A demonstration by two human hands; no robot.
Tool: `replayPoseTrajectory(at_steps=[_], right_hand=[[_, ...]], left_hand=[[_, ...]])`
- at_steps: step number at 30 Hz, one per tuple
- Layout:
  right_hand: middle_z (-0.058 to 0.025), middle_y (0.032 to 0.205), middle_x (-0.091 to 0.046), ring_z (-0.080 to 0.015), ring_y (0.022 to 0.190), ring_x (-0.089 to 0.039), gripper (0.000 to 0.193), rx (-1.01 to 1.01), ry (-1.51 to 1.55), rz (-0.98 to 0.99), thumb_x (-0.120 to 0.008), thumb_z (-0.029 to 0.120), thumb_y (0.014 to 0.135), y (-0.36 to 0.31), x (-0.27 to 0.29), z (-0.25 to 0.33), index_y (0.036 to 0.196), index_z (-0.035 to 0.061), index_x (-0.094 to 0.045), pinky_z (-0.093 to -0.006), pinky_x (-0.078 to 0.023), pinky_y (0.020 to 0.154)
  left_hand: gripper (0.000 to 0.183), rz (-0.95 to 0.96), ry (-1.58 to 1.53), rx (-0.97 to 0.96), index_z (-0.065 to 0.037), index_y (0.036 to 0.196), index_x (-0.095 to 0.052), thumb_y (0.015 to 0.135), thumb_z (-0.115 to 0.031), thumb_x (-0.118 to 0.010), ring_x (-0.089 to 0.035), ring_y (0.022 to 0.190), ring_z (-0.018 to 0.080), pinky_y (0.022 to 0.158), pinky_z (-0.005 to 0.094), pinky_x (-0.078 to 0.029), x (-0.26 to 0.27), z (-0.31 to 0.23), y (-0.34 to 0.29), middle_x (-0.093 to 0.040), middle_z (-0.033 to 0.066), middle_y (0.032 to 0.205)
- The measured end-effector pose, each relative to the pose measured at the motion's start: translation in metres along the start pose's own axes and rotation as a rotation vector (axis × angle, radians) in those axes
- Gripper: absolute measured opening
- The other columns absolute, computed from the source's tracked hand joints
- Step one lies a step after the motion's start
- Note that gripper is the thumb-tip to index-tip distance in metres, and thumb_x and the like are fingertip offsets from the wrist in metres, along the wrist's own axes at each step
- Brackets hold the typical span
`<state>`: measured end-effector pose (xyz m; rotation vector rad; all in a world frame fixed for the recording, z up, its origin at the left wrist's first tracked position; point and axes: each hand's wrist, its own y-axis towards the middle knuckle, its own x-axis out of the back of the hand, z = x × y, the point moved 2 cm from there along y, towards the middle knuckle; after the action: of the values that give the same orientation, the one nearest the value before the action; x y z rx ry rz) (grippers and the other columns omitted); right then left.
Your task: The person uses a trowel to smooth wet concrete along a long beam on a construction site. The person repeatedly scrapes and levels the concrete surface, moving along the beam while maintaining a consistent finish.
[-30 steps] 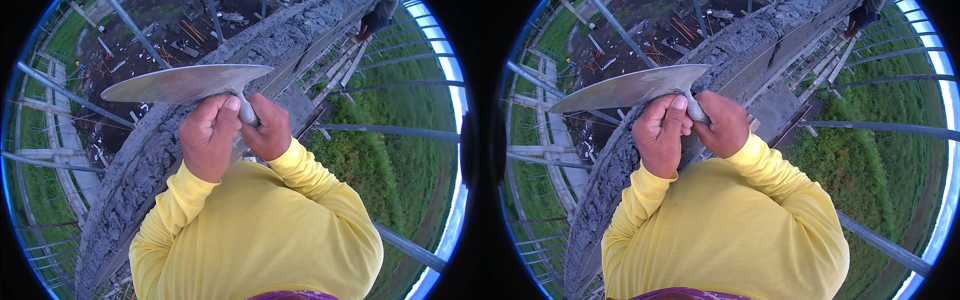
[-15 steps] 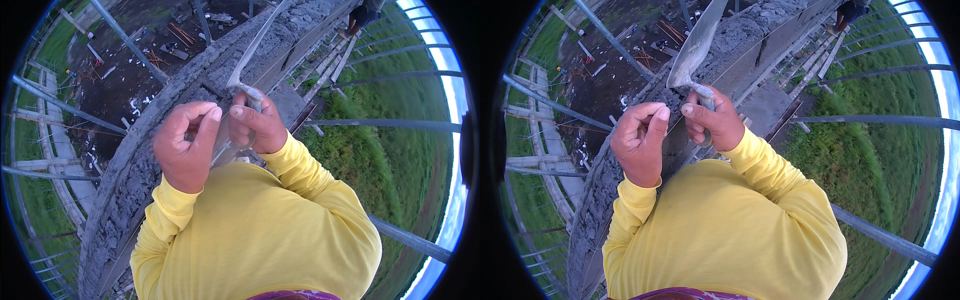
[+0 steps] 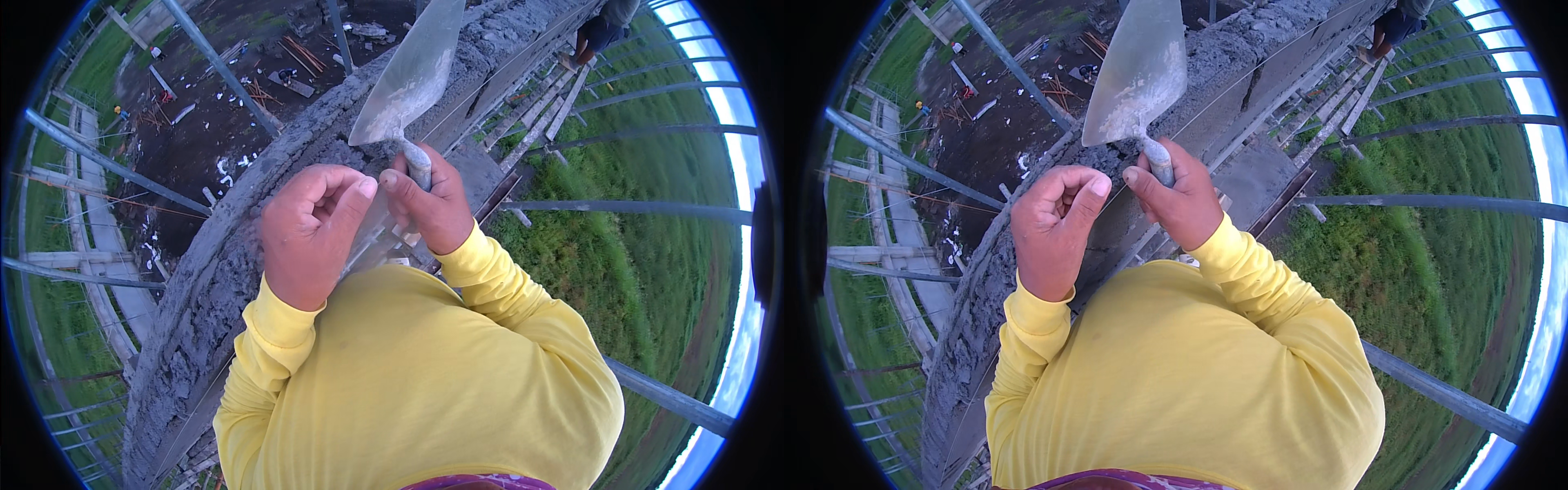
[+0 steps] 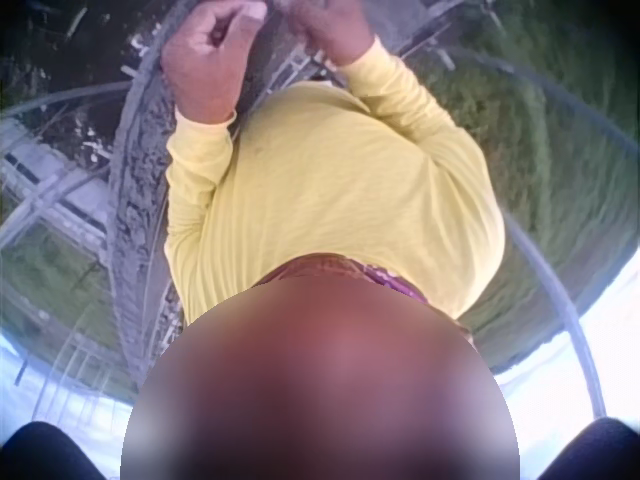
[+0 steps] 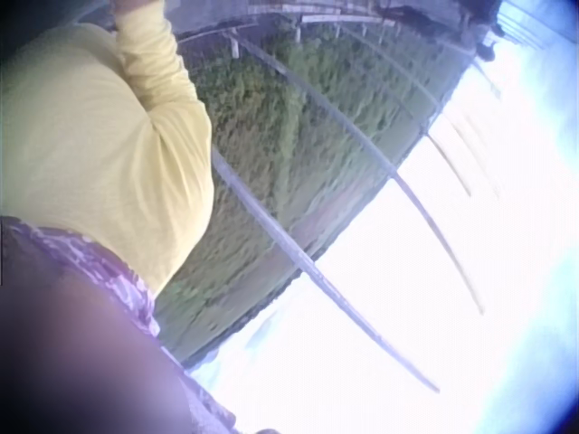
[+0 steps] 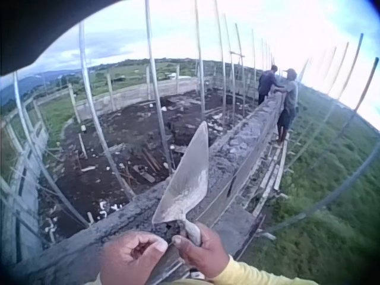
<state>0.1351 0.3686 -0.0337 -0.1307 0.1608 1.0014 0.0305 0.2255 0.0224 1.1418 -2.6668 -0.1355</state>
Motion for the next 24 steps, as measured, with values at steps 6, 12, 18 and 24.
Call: replayPoseTrajectory(at_steps=[6, 12, 18, 24], right_hand=[[-0.0164, 0.080, -0.059, -0.0401, 0.070, -0.060, 0.023, 0.393, -0.589, -0.167, -0.072, 0.011, 0.090, -0.005, -0.011, 0.004, 0.103, 0.0018, -0.055, -0.0411, -0.049, 0.063], [-0.0171, 0.085, -0.060, -0.0426, 0.082, -0.061, 0.032, 0.588, -0.927, -0.142, -0.073, 0.001, 0.075, 0.000, -0.019, 0.007, 0.101, 0.0042, -0.055, -0.0485, -0.048, 0.069], [-0.0178, 0.086, -0.059, -0.0433, 0.082, -0.061, 0.035, 0.618, -1.028, -0.177, -0.072, 0.002, 0.075, 0.002, -0.013, 0.008, 0.103, 0.0049, -0.053, -0.0503, -0.047, 0.068], [-0.0185, 0.079, -0.060, -0.0429, 0.075, -0.061, 0.024, 0.560, -0.956, -0.248, -0.073, 0.009, 0.087, 0.006, 0.001, 0.009, 0.103, 0.0051, -0.056, -0.0435, -0.048, 0.064]], left_hand=[[0.024, 0.012, -0.167, 0.138, 0.003, 0.108, -0.072, 0.094, -0.016, -0.075, -0.066, 0.082, 0.0098, 0.073, 0.0225, -0.051, -0.011, 0.003, 0.000, -0.073, 0.0051, 0.092], [0.023, -0.087, -0.311, 0.219, 0.003, 0.107, -0.072, 0.094, -0.016, -0.075, -0.060, 0.074, 0.0058, 0.066, 0.0205, -0.048, -0.018, 0.016, 0.010, -0.070, 0.0023, 0.086], [0.017, -0.170, -0.303, 0.190, 0.000, 0.100, -0.070, 0.094, -0.015, -0.075, -0.052, 0.063, 0.0037, 0.058, 0.0195, -0.042, -0.017, 0.014, 0.008, -0.064, -0.0025, 0.077], [0.013, -0.216, -0.254, 0.048, 0.000, 0.099, -0.068, 0.096, -0.013, -0.072, -0.052, 0.064, 0.0049, 0.059, 0.0204, -0.042, 0.005, 0.003, -0.001, -0.063, -0.0006, 0.080]])
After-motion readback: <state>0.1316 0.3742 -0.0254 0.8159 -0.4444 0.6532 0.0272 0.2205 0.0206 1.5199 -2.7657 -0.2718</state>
